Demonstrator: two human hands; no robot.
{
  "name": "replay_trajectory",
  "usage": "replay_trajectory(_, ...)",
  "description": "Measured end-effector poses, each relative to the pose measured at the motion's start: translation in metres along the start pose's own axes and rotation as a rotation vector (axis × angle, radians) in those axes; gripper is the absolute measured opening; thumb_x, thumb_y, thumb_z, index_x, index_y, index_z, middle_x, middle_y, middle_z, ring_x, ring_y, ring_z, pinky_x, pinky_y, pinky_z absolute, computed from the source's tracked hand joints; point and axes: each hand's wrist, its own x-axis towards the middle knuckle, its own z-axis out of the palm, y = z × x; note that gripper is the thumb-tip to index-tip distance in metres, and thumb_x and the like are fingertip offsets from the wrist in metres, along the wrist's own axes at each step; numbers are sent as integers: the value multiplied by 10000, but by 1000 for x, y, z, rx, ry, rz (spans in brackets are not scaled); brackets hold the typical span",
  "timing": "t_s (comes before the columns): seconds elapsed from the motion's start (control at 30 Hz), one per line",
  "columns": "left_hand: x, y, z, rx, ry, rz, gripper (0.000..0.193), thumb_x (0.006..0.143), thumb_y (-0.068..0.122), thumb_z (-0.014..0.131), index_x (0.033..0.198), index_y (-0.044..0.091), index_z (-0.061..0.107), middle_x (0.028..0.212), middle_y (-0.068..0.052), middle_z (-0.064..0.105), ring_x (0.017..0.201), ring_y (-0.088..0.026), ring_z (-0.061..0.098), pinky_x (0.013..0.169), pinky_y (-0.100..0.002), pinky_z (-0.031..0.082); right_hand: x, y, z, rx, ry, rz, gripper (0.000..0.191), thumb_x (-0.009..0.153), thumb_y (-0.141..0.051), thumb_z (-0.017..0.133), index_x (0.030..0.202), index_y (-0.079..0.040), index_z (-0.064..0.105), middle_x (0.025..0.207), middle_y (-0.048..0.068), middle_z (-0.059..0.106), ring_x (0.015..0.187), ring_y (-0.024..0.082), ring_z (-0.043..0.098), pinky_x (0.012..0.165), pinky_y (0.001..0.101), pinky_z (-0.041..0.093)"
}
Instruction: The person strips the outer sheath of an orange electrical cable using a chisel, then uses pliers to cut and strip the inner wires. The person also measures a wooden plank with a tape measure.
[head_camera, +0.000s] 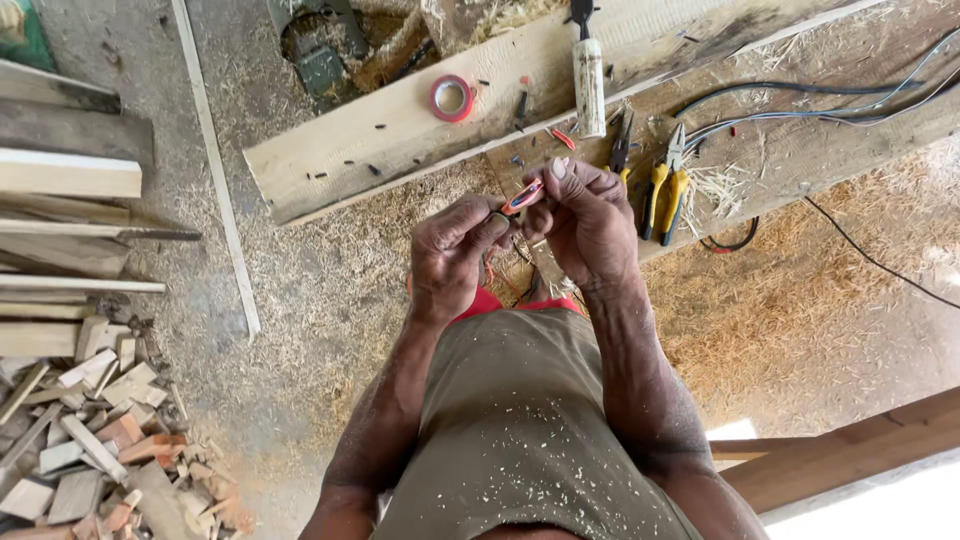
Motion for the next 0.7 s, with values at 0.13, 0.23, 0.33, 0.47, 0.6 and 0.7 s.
replay_trajectory(0.13, 8, -7, -15, -332, 75, -52, 156, 1025, 25, 664, 1157, -45, 709, 949, -86, 718, 815, -153, 649, 736, -303, 541, 6, 17, 25, 129, -72, -45, 262, 1142, -147, 590, 985, 52, 655, 937, 164, 719, 767, 192, 644, 755, 348, 553)
replay_trajectory(0.23, 18, -11, -26, -456, 53, -54, 161, 1083, 54, 649, 1174, -56, 723, 957, -85, 711, 853, -165, 644, 791, -314, 527, 13, 27, 44, 81, -55, -57, 247, 1060, -156, 584, 1095, 53, 710, 898, 135, 720, 749, 183, 659, 764, 381, 597)
replay_trajectory(0.33, 30, -13, -36, -571, 149, -137, 194, 1024, 49, 647, 1185, -41, 708, 996, -105, 742, 852, -188, 673, 810, -342, 567, 19, 33, 55, 12, -107, -92, 230, 1102, -148, 623, 1072, 56, 725, 919, 128, 718, 790, 180, 664, 794, 366, 597)
replay_trajectory(0.47, 37, -15, -49, -558, 89, -155, 213, 1044, 68, 618, 1221, -21, 697, 1012, -94, 738, 872, -171, 666, 781, -330, 559, 24, 44, 56, -160, 50, -168, 138, 1026, -105, 688, 1026, 29, 721, 922, 124, 732, 730, 168, 645, 710, 332, 564)
replay_trajectory(0.6, 38, -11, -49, -308, 46, -86, 259, 1077, 78, 571, 1327, 18, 604, 1175, -52, 645, 1038, -92, 597, 923, -243, 502, 28, 58, 57, -251, 153, -211, 127, 1017, -97, 698, 951, 7, 726, 819, 66, 687, 675, 129, 595, 639, 289, 508)
replay_trajectory(0.7, 46, -1, -45, -111, -13, 79, 143, 1092, 39, 615, 1224, -15, 628, 1082, -17, 513, 953, -89, 536, 823, -242, 501, 33, 65, 60, -298, 166, -357, 207, 1041, -99, 699, 850, -23, 676, 748, 34, 643, 642, 98, 551, 596, 275, 472)
